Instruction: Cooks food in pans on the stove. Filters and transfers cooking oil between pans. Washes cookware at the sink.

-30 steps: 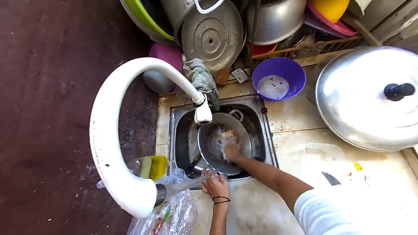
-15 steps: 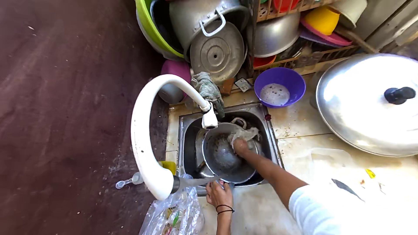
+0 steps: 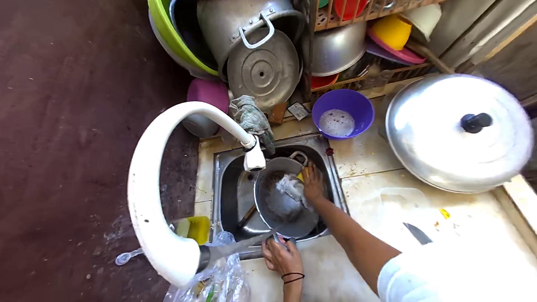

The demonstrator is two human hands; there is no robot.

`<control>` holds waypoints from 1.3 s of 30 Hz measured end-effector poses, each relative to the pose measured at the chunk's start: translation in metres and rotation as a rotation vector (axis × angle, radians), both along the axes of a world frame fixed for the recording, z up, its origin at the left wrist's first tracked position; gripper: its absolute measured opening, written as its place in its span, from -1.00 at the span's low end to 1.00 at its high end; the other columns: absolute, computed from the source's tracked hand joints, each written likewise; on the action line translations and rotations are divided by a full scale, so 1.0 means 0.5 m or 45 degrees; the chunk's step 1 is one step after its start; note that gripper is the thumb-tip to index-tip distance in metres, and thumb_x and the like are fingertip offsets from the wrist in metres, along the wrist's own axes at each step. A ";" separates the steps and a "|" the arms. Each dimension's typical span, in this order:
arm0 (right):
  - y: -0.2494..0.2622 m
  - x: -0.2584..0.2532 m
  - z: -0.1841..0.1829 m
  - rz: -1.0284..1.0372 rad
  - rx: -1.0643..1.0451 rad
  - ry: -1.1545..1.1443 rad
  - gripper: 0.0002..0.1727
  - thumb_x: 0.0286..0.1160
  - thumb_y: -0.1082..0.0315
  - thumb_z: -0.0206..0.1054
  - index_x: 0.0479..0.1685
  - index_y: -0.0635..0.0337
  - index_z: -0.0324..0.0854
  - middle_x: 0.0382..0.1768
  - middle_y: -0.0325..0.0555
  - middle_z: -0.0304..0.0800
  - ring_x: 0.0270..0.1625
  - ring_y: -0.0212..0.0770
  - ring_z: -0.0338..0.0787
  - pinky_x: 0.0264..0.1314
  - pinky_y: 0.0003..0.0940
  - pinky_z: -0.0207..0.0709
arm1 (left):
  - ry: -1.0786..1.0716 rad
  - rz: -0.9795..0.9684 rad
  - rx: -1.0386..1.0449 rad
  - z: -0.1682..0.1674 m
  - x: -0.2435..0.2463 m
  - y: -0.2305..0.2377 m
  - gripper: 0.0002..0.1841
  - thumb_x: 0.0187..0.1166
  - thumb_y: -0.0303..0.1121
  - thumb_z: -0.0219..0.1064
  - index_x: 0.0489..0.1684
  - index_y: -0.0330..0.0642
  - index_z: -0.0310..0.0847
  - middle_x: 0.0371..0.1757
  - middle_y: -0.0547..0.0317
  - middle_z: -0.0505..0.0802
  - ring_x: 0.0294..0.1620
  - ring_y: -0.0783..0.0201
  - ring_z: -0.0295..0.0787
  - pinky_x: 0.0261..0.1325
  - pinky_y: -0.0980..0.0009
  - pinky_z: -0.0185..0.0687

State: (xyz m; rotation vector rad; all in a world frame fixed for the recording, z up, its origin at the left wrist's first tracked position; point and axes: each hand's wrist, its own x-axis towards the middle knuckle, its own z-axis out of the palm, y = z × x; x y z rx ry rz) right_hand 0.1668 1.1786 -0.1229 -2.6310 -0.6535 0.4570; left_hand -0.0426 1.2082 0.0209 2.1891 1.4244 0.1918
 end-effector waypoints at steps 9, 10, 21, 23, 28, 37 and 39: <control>0.079 -0.212 0.281 0.161 -0.055 1.293 -0.43 0.86 0.14 0.01 0.55 0.48 0.42 0.49 0.45 0.51 0.55 0.29 0.51 0.54 0.28 0.35 | 0.156 -0.041 -0.101 0.033 0.005 0.009 -0.63 0.60 -0.47 0.23 0.30 -0.53 0.51 0.55 -0.51 0.48 0.69 -0.42 0.24 0.50 -0.35 0.18; 0.103 -0.221 0.296 0.045 0.172 1.405 -0.51 0.88 0.21 -0.03 0.46 0.47 0.46 0.29 0.36 0.61 0.30 0.16 0.64 0.36 0.12 0.47 | 0.182 -0.072 -0.118 0.040 0.005 0.016 -0.60 0.61 -0.44 0.26 0.34 -0.53 0.50 0.58 -0.50 0.47 0.70 -0.42 0.22 0.54 -0.35 0.16; 0.175 -0.185 0.449 -0.017 0.683 1.242 -0.41 0.65 0.61 0.14 0.71 0.26 0.28 0.52 0.30 0.51 0.47 0.12 0.59 0.47 0.09 0.46 | -0.476 0.385 -0.976 0.117 0.022 0.069 -0.79 0.76 -0.42 0.13 -0.03 -0.42 0.59 -0.34 0.01 0.66 -0.48 0.28 0.50 -0.39 0.41 0.47; 0.166 -0.168 0.474 0.187 0.547 1.043 -0.52 0.63 0.54 0.21 0.55 0.35 0.46 0.41 0.34 0.62 0.43 0.18 0.64 0.49 0.17 0.46 | -0.664 0.605 -1.220 0.154 0.035 0.072 -0.64 0.88 -0.27 -0.07 0.15 -0.39 0.54 -0.16 -0.05 0.70 -0.32 0.21 0.57 -0.24 0.30 0.53; 0.139 -0.134 0.503 0.333 0.330 0.733 -0.62 0.61 0.44 0.23 0.37 0.29 0.63 0.28 0.33 0.73 0.37 0.27 0.71 0.40 0.32 0.49 | -0.758 0.722 -1.272 0.213 0.062 0.070 -0.50 0.91 -0.16 -0.21 0.48 -0.38 0.40 0.34 -0.21 0.68 0.18 0.05 0.62 0.21 0.08 0.49; -0.004 0.130 0.576 -0.161 0.562 0.214 -0.51 0.69 0.32 0.18 0.55 0.31 0.44 0.14 0.48 0.75 0.21 0.45 0.76 0.23 0.45 0.55 | -0.831 0.761 -1.335 0.236 0.083 0.085 -0.52 0.91 -0.22 -0.15 0.57 -0.42 0.27 0.46 -0.29 0.59 0.31 -0.02 0.60 0.35 0.07 0.48; -0.041 0.226 0.579 -0.221 0.528 0.063 -0.38 0.78 0.06 0.14 0.70 0.23 0.29 0.26 0.52 0.69 0.30 0.52 0.71 0.27 0.50 0.51 | -0.848 0.780 -1.348 0.234 0.082 0.089 -0.53 0.91 -0.24 -0.15 0.59 -0.42 0.25 0.47 -0.29 0.58 0.30 -0.03 0.60 0.35 0.08 0.49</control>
